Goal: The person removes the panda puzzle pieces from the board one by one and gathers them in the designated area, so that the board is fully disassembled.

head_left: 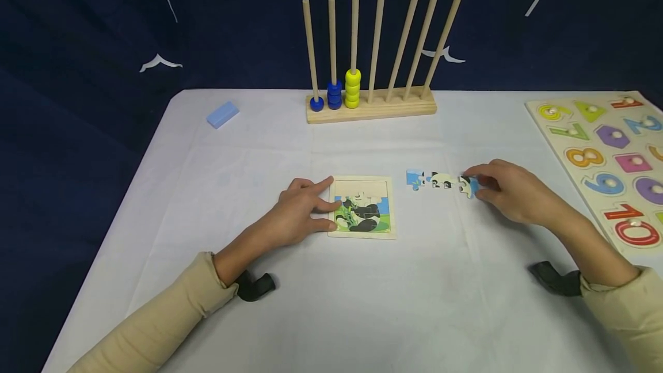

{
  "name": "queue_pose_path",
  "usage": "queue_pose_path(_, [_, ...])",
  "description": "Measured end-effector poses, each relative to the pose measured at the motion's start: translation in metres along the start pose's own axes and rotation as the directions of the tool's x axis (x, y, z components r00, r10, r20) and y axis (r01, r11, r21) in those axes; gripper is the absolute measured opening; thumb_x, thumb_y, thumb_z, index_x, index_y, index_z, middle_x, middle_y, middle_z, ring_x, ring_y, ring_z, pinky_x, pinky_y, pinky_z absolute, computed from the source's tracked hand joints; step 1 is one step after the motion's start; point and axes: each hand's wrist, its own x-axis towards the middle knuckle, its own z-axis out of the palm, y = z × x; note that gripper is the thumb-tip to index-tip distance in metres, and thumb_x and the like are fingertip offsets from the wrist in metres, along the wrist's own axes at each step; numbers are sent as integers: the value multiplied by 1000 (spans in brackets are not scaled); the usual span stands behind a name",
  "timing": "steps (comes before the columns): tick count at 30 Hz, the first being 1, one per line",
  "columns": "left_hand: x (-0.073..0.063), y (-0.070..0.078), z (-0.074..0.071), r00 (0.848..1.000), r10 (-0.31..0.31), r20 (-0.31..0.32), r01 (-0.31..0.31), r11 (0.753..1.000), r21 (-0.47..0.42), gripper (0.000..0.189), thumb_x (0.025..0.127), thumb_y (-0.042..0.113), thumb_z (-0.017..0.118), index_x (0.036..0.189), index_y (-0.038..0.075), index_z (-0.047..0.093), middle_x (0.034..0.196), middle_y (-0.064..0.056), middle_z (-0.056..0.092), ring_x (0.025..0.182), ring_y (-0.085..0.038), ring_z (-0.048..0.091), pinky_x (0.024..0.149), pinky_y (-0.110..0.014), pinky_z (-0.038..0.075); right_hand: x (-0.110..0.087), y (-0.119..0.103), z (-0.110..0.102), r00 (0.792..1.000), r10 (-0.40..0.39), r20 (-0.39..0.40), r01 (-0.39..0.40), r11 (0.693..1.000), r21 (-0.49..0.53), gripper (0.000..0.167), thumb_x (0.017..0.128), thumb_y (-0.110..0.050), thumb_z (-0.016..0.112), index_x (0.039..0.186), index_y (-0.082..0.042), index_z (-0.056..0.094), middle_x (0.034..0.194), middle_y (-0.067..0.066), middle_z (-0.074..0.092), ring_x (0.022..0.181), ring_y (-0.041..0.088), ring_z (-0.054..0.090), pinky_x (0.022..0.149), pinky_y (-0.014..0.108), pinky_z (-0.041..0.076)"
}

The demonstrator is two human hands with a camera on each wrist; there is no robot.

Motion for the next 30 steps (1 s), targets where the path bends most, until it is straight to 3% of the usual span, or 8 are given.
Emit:
queue_pose_path(11, [-1,-1,1,1000,-1,-12,0,1000,-14,43,88,24,77,128,12,67,159,-9,28,133,-34,31,101,-62,27,2,2,1,999,24,22,-24,1000,2,38,91,3,64,128,8,57,99,17,56,87,30,48,75,46,40])
queue_pose_path(22, [0,-3,0,999,-20,-26,20,999,-31,45,84,25,80,126,14,69,157,-5,32,131,-33,33,102,-56,31,0,1,0,1000,-6,7,6,1000,6,37,90,3,64,127,6,59,97,16,57,86,29,48,73,44,40])
queue_pose_path(25, [0,-5,-2,999,-14,-28,13,999,-48,48,84,23,81,129,13,67,157,-5,34,132,-33,34,102,-52,33,-1,-2,-1,1000,-14,-2,14,1000,6,37,90,3,64,126,5,60,98,15,58,87,29,50,75,44,41])
queue_pose_path(30, [2,-9,-5,998,47,-47,-50,997,-52,63,82,20,83,138,6,58,152,-9,41,135,-33,38,106,-45,34,-4,-16,-9,999,-47,-21,47,999,3,35,90,0,66,125,4,62,96,11,61,85,26,52,73,42,43])
